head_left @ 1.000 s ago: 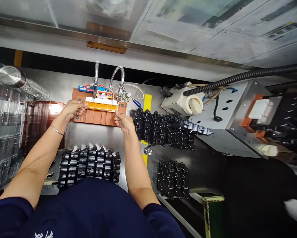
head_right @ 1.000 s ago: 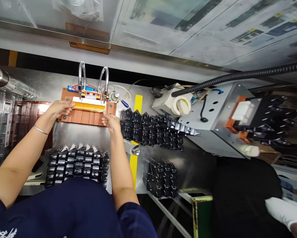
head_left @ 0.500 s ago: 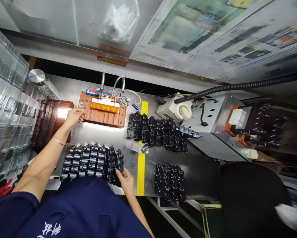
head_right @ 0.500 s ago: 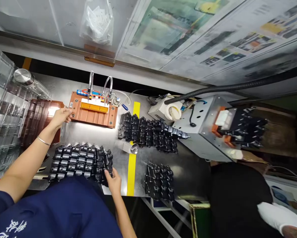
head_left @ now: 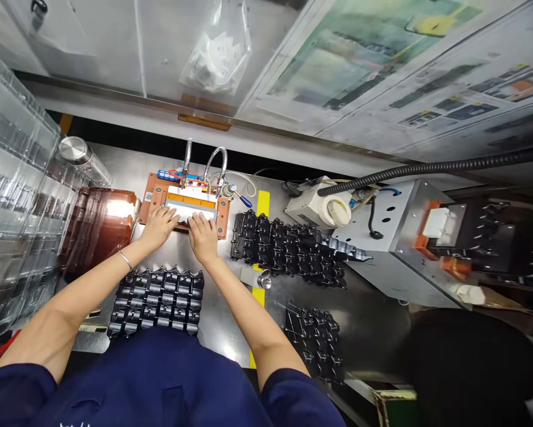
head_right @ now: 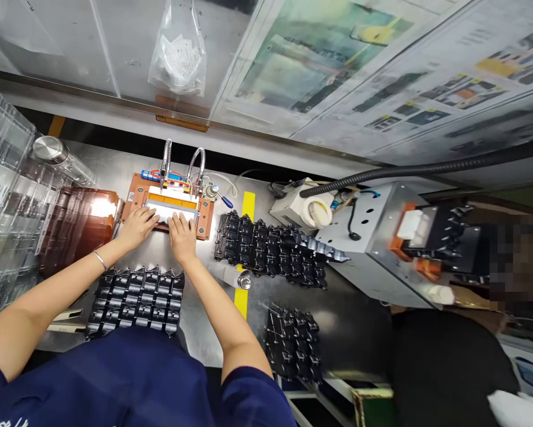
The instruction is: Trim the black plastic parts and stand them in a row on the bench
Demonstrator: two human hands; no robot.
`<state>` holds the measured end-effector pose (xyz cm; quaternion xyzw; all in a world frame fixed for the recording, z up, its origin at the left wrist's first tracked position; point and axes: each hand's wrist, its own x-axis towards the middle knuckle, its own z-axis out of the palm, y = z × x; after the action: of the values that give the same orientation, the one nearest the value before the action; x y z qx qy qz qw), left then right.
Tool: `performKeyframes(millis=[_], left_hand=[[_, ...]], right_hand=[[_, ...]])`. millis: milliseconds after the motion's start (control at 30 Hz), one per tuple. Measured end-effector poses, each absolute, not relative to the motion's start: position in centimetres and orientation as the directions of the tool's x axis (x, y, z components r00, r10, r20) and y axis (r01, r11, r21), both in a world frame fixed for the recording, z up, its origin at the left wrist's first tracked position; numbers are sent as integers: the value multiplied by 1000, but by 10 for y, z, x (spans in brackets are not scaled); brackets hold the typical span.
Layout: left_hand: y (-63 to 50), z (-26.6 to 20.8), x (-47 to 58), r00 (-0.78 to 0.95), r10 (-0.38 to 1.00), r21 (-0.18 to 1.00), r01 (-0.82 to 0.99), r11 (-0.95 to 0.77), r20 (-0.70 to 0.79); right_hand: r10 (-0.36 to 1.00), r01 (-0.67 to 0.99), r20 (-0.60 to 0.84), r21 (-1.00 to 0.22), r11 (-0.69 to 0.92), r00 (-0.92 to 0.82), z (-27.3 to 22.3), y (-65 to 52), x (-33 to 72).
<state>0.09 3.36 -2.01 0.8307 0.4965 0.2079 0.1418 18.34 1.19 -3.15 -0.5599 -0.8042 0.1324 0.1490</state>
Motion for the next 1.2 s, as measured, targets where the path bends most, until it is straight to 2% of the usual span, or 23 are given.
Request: performKeyframes(millis=[100, 167, 267, 333, 400, 500, 667, 733, 800, 867, 933, 1067, 1200], left_hand=[[55, -33, -1, 450, 879, 420, 775, -472, 157], [61, -39, 0, 455, 881, 411, 783, -466, 131], [58, -44, 5, 443, 890, 398, 802, -445, 102], [53, -47, 9, 431, 898, 391, 813, -430, 92], [49, -51, 12, 422, 903, 389, 820, -420, 87], [47, -53, 16, 411, 908, 394, 824, -407, 80], [52, -37, 14, 371, 926, 404, 839, -365, 65], [56, -27, 12, 246, 968, 414, 876, -247, 58], [62, -18, 11, 37, 999, 432, 901, -29, -10], [68, -13, 12, -113, 986, 437, 886, 155, -122], [72, -11, 15, -136, 969, 447, 868, 216, -204], [74, -10, 16, -130, 965, 480, 847, 227, -228], [75, -9, 13, -137, 965, 483, 844, 232, -225]], right_hand=[[941, 842, 128, -421, 337, -313, -27, 31, 213], [974, 892, 143, -396, 219, -176, -19, 50, 242], [998, 979, 0, -196, -54, 55, -9, 81, 281], [984, 987, -129, -80, -136, 125, -7, 97, 298], [970, 987, -200, -50, -150, 137, -8, 108, 308], [968, 988, -218, -62, -144, 127, -5, 119, 318], [981, 980, -154, -143, -138, 116, 7, 118, 321], [988, 973, -106, -190, -130, 112, 5, 106, 309], [991, 919, -94, -374, -126, 98, -5, 89, 287], [989, 741, -126, -657, -141, 77, -21, 72, 260], [989, 637, -135, -758, -142, 61, -35, 58, 236], [986, 659, -125, -733, -169, 114, -40, 54, 224], [961, 752, -89, -605, -261, 262, -16, 84, 262]])
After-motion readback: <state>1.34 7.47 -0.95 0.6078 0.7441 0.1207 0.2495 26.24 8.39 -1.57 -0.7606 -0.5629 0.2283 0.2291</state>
